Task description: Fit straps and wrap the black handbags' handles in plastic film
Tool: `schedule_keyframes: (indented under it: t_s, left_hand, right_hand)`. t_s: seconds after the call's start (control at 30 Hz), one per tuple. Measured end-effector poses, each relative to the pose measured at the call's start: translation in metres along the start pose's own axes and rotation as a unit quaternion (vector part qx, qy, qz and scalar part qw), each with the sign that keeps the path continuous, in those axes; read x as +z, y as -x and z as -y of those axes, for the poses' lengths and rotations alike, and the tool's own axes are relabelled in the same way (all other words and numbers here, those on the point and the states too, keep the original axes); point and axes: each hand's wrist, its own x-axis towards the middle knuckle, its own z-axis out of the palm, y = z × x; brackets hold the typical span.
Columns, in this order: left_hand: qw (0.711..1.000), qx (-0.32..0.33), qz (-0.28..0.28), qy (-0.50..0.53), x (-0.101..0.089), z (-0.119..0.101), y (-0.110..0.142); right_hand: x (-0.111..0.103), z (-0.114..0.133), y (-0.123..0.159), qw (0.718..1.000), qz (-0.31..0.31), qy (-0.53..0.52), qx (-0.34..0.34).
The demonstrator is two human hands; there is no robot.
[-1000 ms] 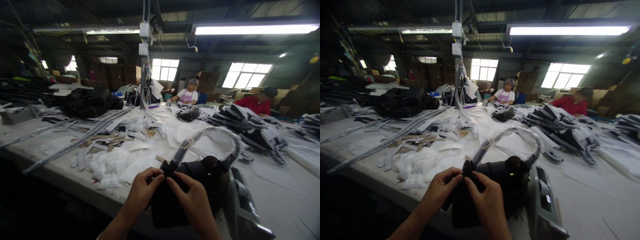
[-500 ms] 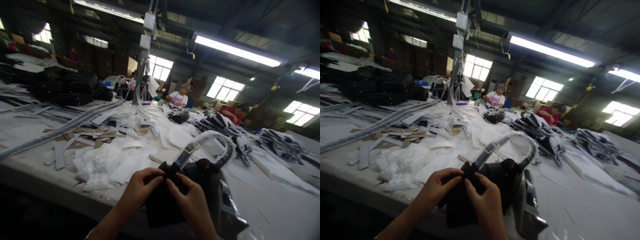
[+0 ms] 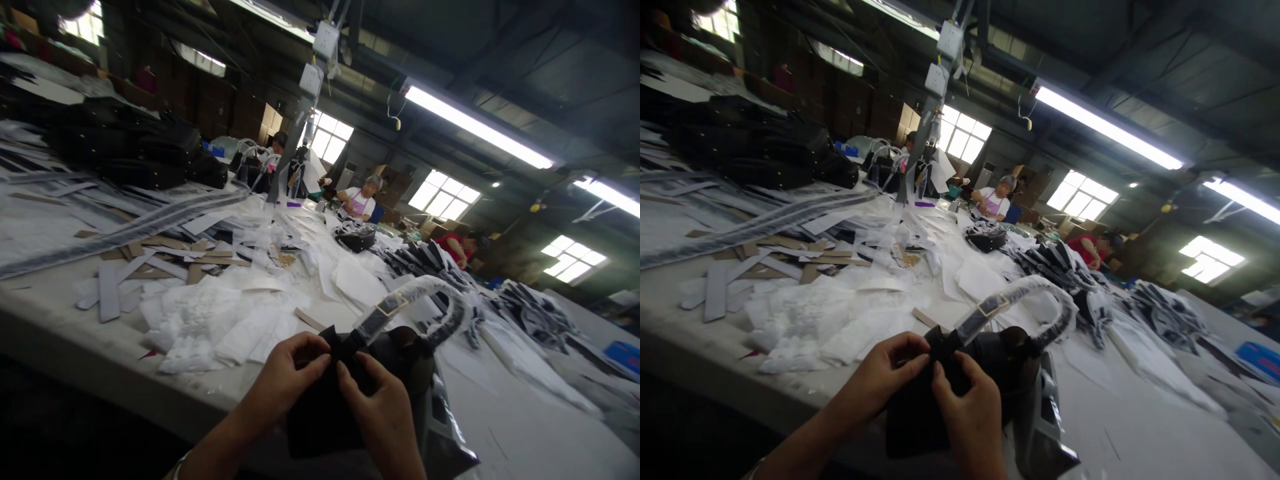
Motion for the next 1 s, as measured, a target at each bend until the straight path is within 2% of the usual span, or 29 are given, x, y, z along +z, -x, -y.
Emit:
schedule_keyframes:
  t_s: [0.2,0.37,0.6,0.67,0.8,0.9,1.0]
  left_hand:
    - [1.000,0.004,0.019,-0.009,0.001,0.005,-0.003]
    - [0.999,0.013,0.033,-0.026,0.000,0.010,-0.004]
    - [0.995,0.048,-0.004,-0.088,0.006,0.006,-0.002]
    - [0.995,0.050,-0.009,-0.089,0.004,0.006,-0.002]
    - [0.994,0.024,-0.014,-0.109,-0.011,0.015,0.006]
    - [0.991,-0.005,-0.007,-0.137,-0.029,0.031,0.021]
    - [0.986,-0.035,0.000,-0.164,-0.048,0.046,0.035]
  right_hand:
    - [0.004,0.000,0.007,0.999,-0.018,0.008,0.046]
    - [0.007,0.002,0.013,0.998,-0.025,0.012,0.051]
    - [0.009,0.001,0.008,0.996,-0.040,0.067,0.045]
    - [0.005,0.001,0.005,0.996,-0.023,0.071,0.038]
    - [-0.005,0.002,0.007,0.999,0.029,0.041,0.019]
    - [-0.009,0.005,0.009,0.999,0.020,0.029,0.023]
    - [-0.008,0.011,0.009,1.000,0.014,0.022,-0.003]
